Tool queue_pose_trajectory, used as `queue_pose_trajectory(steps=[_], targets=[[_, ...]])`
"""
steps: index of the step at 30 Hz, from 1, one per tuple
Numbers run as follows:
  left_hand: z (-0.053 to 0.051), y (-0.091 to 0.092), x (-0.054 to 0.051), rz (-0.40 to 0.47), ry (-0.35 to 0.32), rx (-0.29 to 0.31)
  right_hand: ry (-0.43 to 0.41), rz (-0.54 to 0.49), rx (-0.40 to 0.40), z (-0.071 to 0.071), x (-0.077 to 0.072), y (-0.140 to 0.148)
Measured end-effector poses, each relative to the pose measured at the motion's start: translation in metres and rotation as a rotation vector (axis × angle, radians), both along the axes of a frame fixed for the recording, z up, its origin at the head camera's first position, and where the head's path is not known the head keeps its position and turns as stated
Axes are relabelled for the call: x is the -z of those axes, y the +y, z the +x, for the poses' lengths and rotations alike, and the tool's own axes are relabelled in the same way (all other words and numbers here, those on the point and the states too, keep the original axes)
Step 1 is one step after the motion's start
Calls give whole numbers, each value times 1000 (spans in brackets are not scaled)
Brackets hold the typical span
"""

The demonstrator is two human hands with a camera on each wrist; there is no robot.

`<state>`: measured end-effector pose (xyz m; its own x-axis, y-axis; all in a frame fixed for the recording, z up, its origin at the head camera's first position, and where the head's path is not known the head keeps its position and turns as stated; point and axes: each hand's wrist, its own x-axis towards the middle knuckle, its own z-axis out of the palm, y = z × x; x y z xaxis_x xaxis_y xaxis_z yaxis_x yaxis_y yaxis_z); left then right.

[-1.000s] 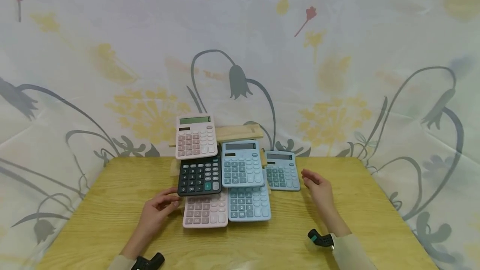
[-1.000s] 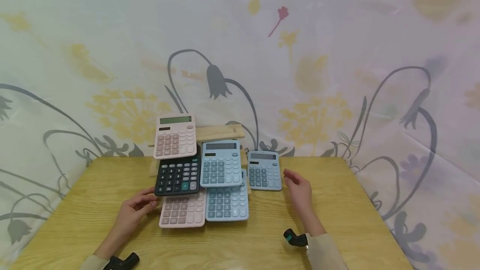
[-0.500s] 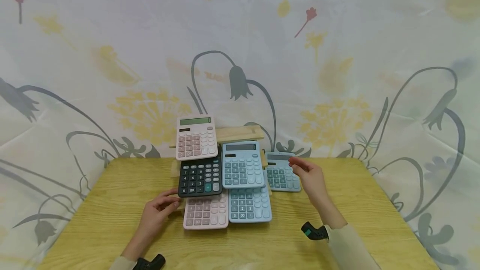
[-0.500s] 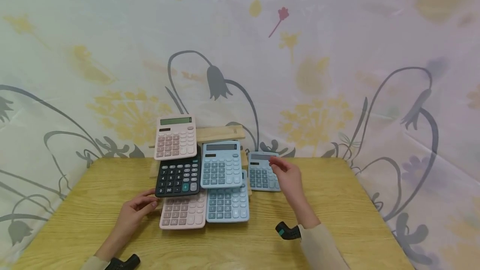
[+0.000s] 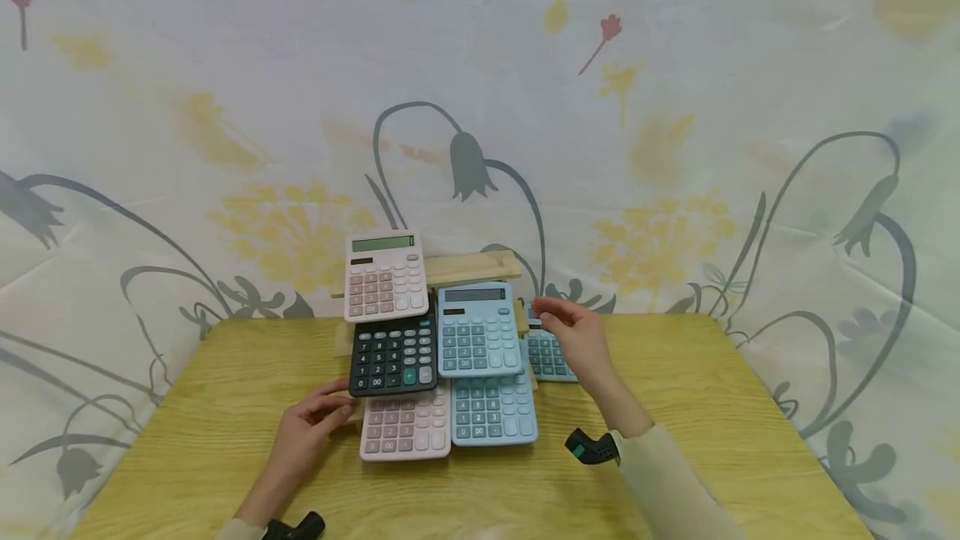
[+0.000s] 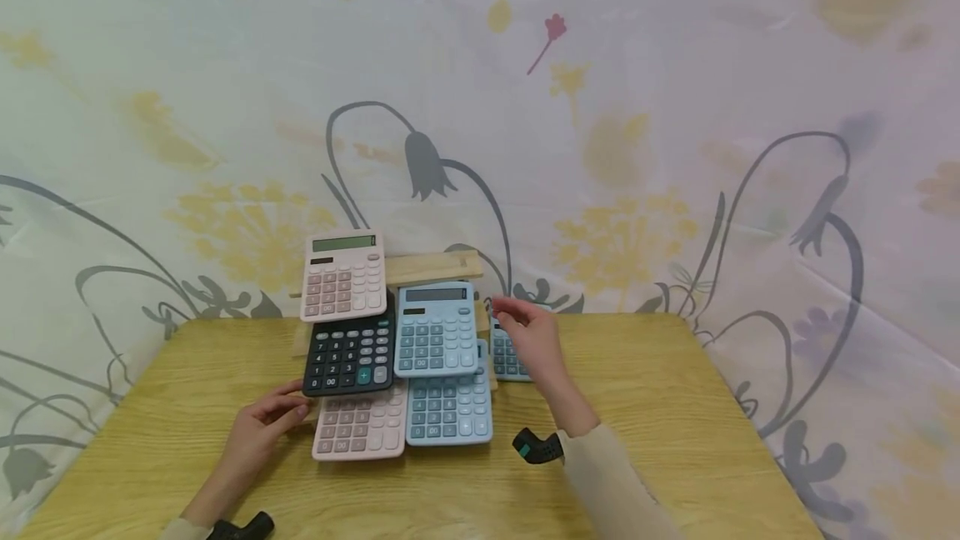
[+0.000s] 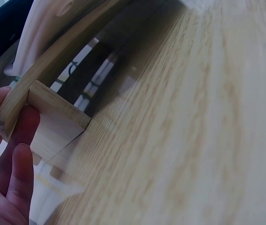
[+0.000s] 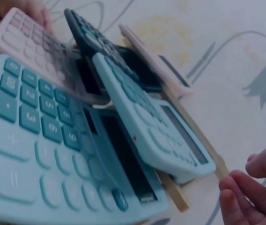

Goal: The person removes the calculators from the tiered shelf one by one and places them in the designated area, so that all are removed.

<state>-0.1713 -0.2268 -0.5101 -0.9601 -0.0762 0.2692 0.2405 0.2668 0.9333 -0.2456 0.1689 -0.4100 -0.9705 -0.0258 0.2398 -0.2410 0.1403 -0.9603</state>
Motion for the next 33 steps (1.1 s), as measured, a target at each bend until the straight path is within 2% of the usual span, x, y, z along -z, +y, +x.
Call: queue_pose_trajectory(steps=[18,27,33], targets=[[1,0,1,4,-3,15,40,15,-58,-6,-9,-56],[0,-2,5,-14,-37,11,14,3,-122,-13,-10,-82],[0,-2,4,-30,-40,8,-53,-32,-161,-14,-15,-96]])
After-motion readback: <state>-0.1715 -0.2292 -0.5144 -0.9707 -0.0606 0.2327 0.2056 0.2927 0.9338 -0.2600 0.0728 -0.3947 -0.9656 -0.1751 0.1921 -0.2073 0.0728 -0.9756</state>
